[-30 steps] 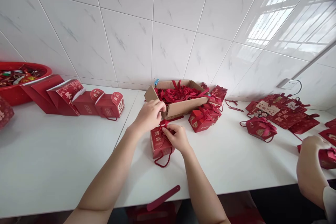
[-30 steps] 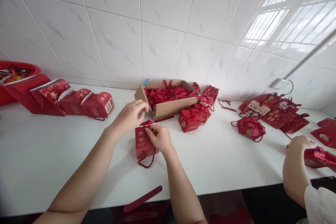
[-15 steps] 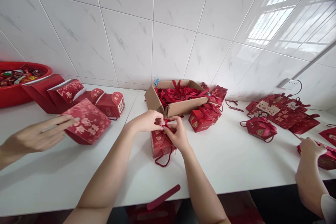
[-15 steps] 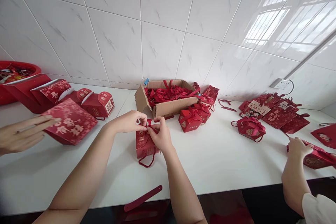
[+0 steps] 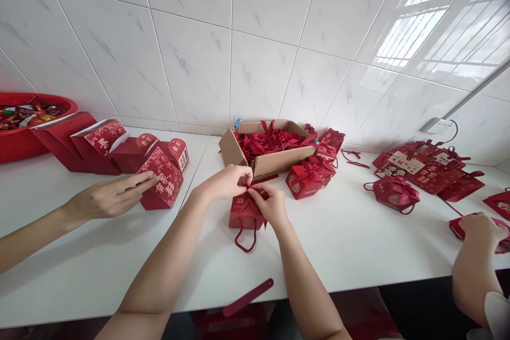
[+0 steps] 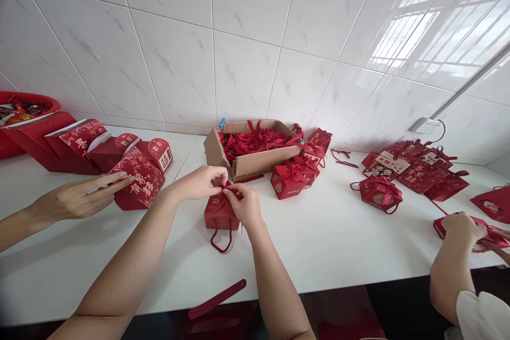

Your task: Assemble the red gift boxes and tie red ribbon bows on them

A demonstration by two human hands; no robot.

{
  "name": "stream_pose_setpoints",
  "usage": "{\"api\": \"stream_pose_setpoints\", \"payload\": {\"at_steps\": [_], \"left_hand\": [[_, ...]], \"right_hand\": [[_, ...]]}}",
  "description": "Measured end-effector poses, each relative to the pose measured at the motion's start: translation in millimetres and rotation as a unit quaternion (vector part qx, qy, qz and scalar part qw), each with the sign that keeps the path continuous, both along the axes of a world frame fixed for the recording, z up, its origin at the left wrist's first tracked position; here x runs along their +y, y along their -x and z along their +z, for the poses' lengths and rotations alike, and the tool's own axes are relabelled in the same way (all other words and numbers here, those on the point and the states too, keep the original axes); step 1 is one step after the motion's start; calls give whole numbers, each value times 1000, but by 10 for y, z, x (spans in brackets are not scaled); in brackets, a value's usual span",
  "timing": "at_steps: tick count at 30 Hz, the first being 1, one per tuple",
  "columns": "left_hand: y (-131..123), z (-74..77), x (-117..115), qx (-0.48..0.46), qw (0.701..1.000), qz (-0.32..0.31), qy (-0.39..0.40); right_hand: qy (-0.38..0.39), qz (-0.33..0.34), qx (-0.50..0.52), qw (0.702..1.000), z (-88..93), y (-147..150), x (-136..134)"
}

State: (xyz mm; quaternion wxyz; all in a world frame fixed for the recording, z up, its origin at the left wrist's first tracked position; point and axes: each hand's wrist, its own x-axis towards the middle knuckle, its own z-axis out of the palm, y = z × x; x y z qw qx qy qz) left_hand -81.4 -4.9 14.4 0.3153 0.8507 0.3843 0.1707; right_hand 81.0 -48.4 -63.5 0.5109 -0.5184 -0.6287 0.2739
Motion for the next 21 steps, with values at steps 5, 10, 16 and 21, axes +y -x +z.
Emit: {"api": "stream_pose_setpoints", "payload": {"at_steps": [5,10,16,21], "left_hand": [[-4,-2,0,-19,1000,1,0],[-29,-64,61,-23,999,0,29],[-40,-89,79,16,1000,-13,20],[-76,-75,67,23,999,-9,23]], "right_hand": [[-50,-33,-14,998,-47,-11,38],[-38,-48,-24,998,-110,-21,79],[4,-42,-7,999,-142,-26,117],[51,-1,44,998,-121,-47,132]]}}
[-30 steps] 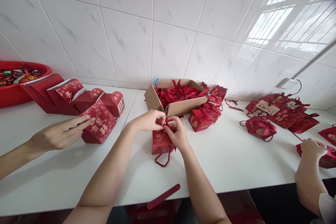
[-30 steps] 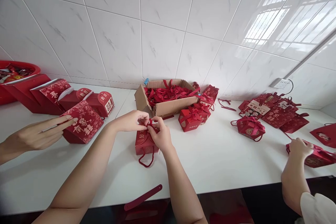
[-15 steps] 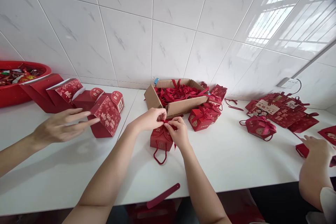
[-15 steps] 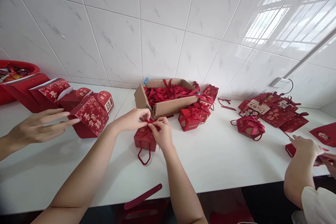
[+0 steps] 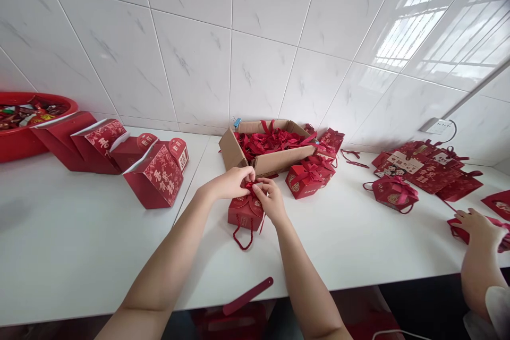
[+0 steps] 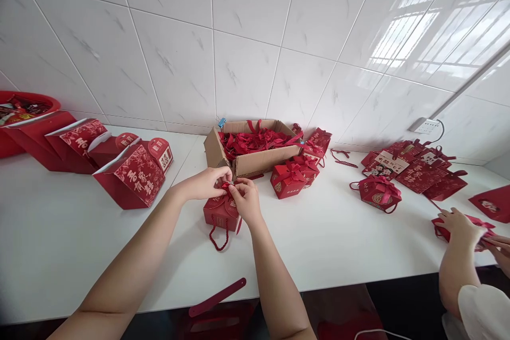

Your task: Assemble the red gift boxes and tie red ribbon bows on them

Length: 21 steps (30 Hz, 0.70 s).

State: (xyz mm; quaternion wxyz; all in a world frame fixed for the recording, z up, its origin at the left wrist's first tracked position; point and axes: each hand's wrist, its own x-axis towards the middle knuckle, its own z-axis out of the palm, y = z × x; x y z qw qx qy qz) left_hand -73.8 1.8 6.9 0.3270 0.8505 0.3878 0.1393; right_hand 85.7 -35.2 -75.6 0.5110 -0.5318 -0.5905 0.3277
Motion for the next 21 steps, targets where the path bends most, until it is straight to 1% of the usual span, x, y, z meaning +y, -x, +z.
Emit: {"api": "stream_pose_setpoints", "payload": {"at_steps": [4,11,17,19,21], "left_hand": [[-5,-1,2,-11,1000,-20,20],[-23,-61,22,12,1000,-11,10],[-32,-76,36,8,1000,-12,21],[-5,-66,46,4,1000,0,23],[42,-43,53,20,999,31,2]], "right_hand": [[10,15,16,1000,24,-9,-1],[38,26,48,998,32,-11,-10],[78,79,108,988,65,-29,-28],[90,93,145,981,74,-37,-31],[98,99,176,975,73,-42,-31]]}}
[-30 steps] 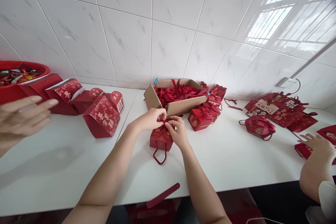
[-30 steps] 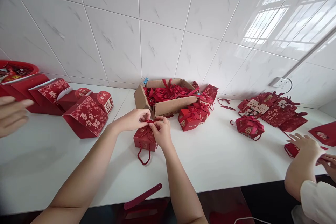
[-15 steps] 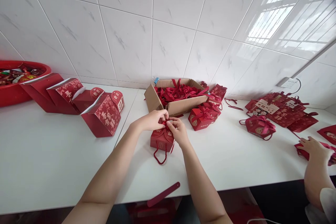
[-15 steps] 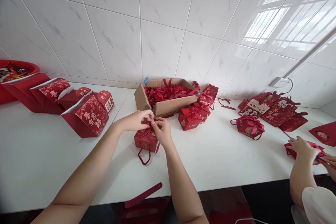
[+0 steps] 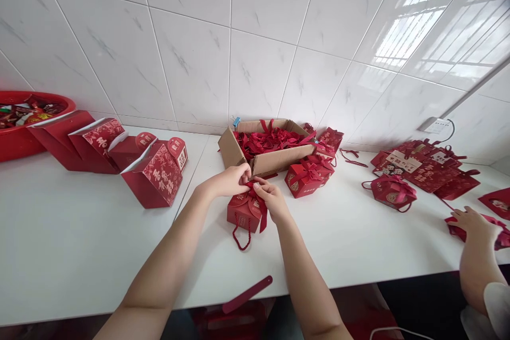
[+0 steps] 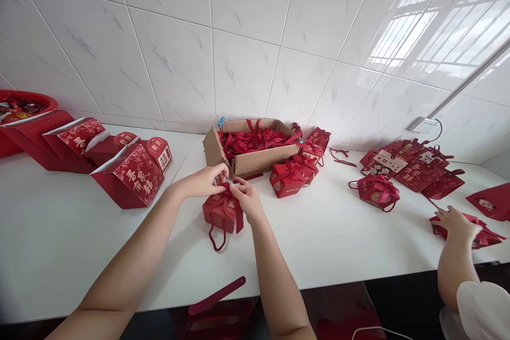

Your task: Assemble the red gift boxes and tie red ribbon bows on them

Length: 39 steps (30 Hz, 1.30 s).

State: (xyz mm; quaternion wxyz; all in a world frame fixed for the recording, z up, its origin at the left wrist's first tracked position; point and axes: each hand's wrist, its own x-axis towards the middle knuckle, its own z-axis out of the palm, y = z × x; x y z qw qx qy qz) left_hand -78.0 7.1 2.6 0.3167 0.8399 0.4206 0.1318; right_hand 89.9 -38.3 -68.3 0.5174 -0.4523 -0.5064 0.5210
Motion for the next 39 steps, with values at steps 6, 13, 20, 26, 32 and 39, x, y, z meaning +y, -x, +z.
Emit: {"api": "stream_pose_setpoints", "payload": {"at_steps": [6,13,20,26,32,39], "left_hand": [[103,96,-38,96,995,11,6],[5,27,-3,75,997,-23,5],[30,-23,48,40,999,-31,-20],[61,-54,50,26,999,-22,-18],[54,-33,27,-1,1000,-16,-19],[0,-3,11,-31,997,-60,44]], "right_hand": [[21,14,27,999,-29,11,10],[39,25,30,998,-72,-51,-1],[16,44,-7,999,-69,-129,-65],[-85,22,-54,995,-95,-100,-64],[-257,-56,-188,946,-211,-50,-19],[-319,-86,-269,905,-105,-89,-75]]}}
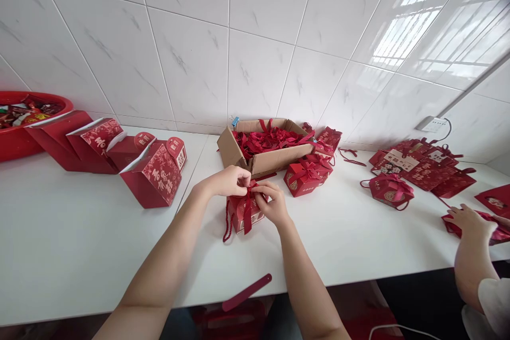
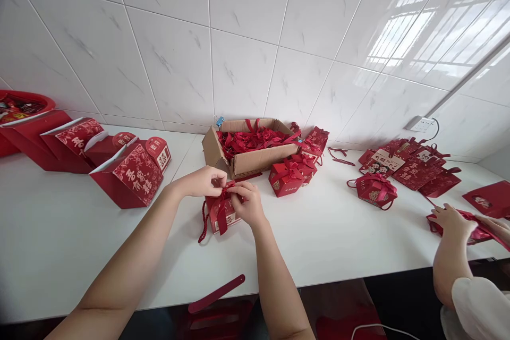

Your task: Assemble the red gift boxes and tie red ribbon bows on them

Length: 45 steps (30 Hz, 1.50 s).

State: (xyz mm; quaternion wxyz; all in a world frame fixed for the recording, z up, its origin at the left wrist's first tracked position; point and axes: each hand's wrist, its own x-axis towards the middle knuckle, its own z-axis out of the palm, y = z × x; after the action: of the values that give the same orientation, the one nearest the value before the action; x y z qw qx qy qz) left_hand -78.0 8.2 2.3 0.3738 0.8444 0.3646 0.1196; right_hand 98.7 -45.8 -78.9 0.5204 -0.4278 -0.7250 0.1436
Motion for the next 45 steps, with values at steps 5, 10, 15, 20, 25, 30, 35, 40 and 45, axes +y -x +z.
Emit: {"api": "stream_pose_setpoints", "payload": {"at_steps": [5,10,15,20,25,30,35,40,45], "left_hand": [[-6,-12,11,-5,999,-35,23],[-2,-7,12,4,999,-33,19],[-7,8,2,3,999,-35,11],[2,48,-30,10,999,-38,4],[23,39,-31,32,999,-23,-12],[73,22,-16,66,998,11,-10],[114,88,-45,79,997,19,-7],[100,130,-74,57,998,11,-21],[77,90,-53,20,1000,-3,-5]], "right_hand": [[69,76,32,994,151,-117,-121],[244,158,141,946,188,-267,-165],[163,58,158,972,132,-242,-63],[114,113,50,986,94,-190,-21],[79,117,36,989,95,-176,-39],[36,113,25,993,52,-182,-11],[0,90,10,996,32,-182,-4],[16,93,19,995,59,-165,-18],[29,83,27,996,45,-148,-21]]}}
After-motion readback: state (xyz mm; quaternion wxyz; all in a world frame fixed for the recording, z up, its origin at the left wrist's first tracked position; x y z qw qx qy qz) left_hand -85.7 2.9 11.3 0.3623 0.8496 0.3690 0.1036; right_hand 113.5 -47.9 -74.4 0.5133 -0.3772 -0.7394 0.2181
